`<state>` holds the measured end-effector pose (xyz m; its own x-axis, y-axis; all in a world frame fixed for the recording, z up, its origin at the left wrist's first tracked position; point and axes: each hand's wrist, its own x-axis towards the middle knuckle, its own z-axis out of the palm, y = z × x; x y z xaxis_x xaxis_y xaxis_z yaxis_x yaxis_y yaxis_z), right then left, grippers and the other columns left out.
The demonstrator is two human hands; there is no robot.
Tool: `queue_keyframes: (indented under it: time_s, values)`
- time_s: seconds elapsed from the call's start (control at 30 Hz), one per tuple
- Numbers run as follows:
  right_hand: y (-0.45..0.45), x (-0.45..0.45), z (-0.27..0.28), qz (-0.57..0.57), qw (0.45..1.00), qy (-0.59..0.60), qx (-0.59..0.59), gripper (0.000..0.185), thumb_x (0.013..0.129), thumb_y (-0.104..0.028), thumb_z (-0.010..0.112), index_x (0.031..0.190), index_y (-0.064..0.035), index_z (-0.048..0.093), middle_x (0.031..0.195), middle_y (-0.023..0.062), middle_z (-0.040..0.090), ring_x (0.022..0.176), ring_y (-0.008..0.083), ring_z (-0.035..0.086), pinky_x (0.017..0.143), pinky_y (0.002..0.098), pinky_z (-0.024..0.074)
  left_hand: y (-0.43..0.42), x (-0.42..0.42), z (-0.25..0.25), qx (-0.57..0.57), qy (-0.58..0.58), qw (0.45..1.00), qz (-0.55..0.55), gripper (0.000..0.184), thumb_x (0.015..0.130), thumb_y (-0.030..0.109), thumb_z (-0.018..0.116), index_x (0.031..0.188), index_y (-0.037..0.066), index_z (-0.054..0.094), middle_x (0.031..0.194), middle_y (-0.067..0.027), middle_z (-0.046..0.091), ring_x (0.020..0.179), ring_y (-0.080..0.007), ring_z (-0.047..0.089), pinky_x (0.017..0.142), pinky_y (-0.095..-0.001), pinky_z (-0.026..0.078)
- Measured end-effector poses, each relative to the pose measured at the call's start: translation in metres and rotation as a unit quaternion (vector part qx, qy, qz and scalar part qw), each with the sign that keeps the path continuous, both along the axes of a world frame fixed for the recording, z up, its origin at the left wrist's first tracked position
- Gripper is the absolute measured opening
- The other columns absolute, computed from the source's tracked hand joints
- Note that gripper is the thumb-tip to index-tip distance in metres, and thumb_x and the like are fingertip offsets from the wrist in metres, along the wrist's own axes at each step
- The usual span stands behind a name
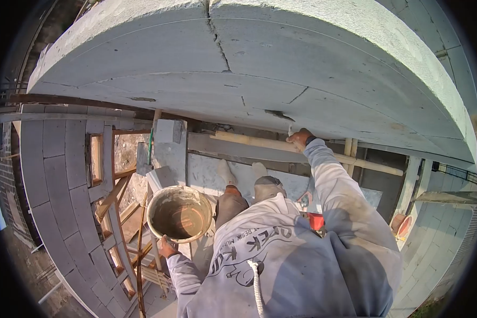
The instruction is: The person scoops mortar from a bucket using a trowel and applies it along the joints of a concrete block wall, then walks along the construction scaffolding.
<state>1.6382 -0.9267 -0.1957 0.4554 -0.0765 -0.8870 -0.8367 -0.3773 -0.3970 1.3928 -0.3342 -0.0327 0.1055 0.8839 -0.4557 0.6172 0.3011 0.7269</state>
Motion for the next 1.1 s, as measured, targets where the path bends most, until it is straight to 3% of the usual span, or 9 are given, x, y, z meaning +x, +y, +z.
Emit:
queue_keyframes:
  time_s: [0.1,0.23,0.37,0.5,0.63,0.77,0.87,1.0,1.1]
  values:
    - [-0.020,0.026,0.061,0.055,0.998,0.015,0.031,0.048,0.070,-0.036,0.070,0.090,0.0065,0.063,0.078,0.0181,0.065,0.062,0.0297,0.063,0.051,0.0419,0.0476,0.001,-0.020,-0.014,0.027,-0.002,0.996,-0.090,0.020,0.071,0.022,0.066,0.075,0.005,0.058,0.063,-0.0047,0.052,0.053,-0.0152,0.050,0.042,-0.0288,0.040]
    - [-0.028,0.025,0.104,0.061,0.997,0.010,0.037,0.047,0.070,-0.037,0.070,0.088,0.0060,0.062,0.077,0.0176,0.064,0.058,0.0289,0.061,0.051,0.0436,0.0465,-0.030,-0.011,-0.007,-0.001,0.022,0.999,0.041,0.021,0.071,0.023,0.065,0.073,0.003,0.058,0.062,-0.0059,0.053,0.052,-0.0164,0.051,0.042,-0.0289,0.041]
    - [-0.024,-0.018,0.128,-0.003,0.999,-0.037,-0.017,0.040,0.070,-0.035,0.069,0.079,0.0024,0.060,0.071,0.0138,0.062,0.057,0.0285,0.058,0.056,0.0440,0.0477,-0.032,-0.010,-0.012,-0.018,0.030,0.999,0.008,0.022,0.073,0.024,0.063,0.069,0.002,0.059,0.059,-0.0065,0.054,0.051,-0.0168,0.052,0.044,-0.0297,0.042]
    - [-0.033,-0.063,0.085,0.259,0.923,-0.229,-0.170,0.045,0.066,-0.036,0.065,0.086,0.0033,0.060,0.080,0.0198,0.063,0.079,0.0345,0.061,0.075,0.0389,0.0482,-0.028,-0.007,-0.023,-0.002,0.027,0.998,-0.059,0.024,0.074,0.024,0.063,0.069,0.001,0.060,0.061,-0.0072,0.056,0.052,-0.0177,0.053,0.045,-0.0308,0.042]
    - [-0.029,-0.055,0.039,0.339,0.908,-0.055,-0.240,0.047,0.065,-0.033,0.062,0.098,-0.0007,0.063,0.099,0.0226,0.062,0.096,0.0355,0.059,0.085,0.0400,0.0471,-0.042,0.011,-0.015,0.031,0.039,0.993,-0.110,0.028,0.075,0.027,0.065,0.073,-0.001,0.060,0.067,-0.0078,0.058,0.057,-0.0191,0.055,0.048,-0.0322,0.044]
    - [-0.031,-0.027,-0.003,0.322,0.899,-0.086,-0.286,0.046,0.063,-0.031,0.064,0.098,0.0000,0.063,0.101,0.0227,0.062,0.096,0.0332,0.060,0.084,0.0406,0.0477,-0.021,0.006,-0.012,0.051,0.000,0.984,-0.171,0.031,0.077,0.028,0.065,0.079,-0.002,0.058,0.071,-0.0085,0.058,0.060,-0.0179,0.055,0.051,-0.0312,0.046]
    - [-0.027,0.019,0.027,0.358,0.902,-0.060,-0.232,0.042,0.062,-0.031,0.065,0.091,0.0000,0.066,0.096,0.0206,0.064,0.091,0.0339,0.062,0.081,0.0403,0.0493,-0.024,0.009,-0.003,0.081,0.011,0.976,-0.201,0.033,0.077,0.028,0.065,0.069,-0.003,0.056,0.065,-0.0080,0.056,0.057,-0.0158,0.051,0.049,-0.0317,0.042]
    - [-0.009,0.036,0.048,0.342,0.909,-0.080,-0.223,0.042,0.061,-0.035,0.066,0.083,0.0008,0.067,0.090,0.0196,0.065,0.086,0.0315,0.064,0.076,0.0391,0.0507,-0.064,0.037,0.022,0.220,0.190,0.897,-0.334,0.037,0.076,0.027,0.065,0.062,-0.003,0.051,0.056,-0.0041,0.049,0.053,-0.0143,0.044,0.051,-0.0307,0.038]
    - [-0.001,0.041,0.050,0.333,0.917,-0.082,-0.205,0.046,0.063,-0.038,0.066,0.085,0.0015,0.066,0.091,0.0200,0.065,0.087,0.0324,0.063,0.077,0.0402,0.0500,-0.078,0.040,0.004,0.144,0.030,0.942,-0.302,0.034,0.076,0.023,0.066,0.059,0.000,0.046,0.054,0.0009,0.042,0.052,-0.0102,0.038,0.048,-0.0286,0.033]
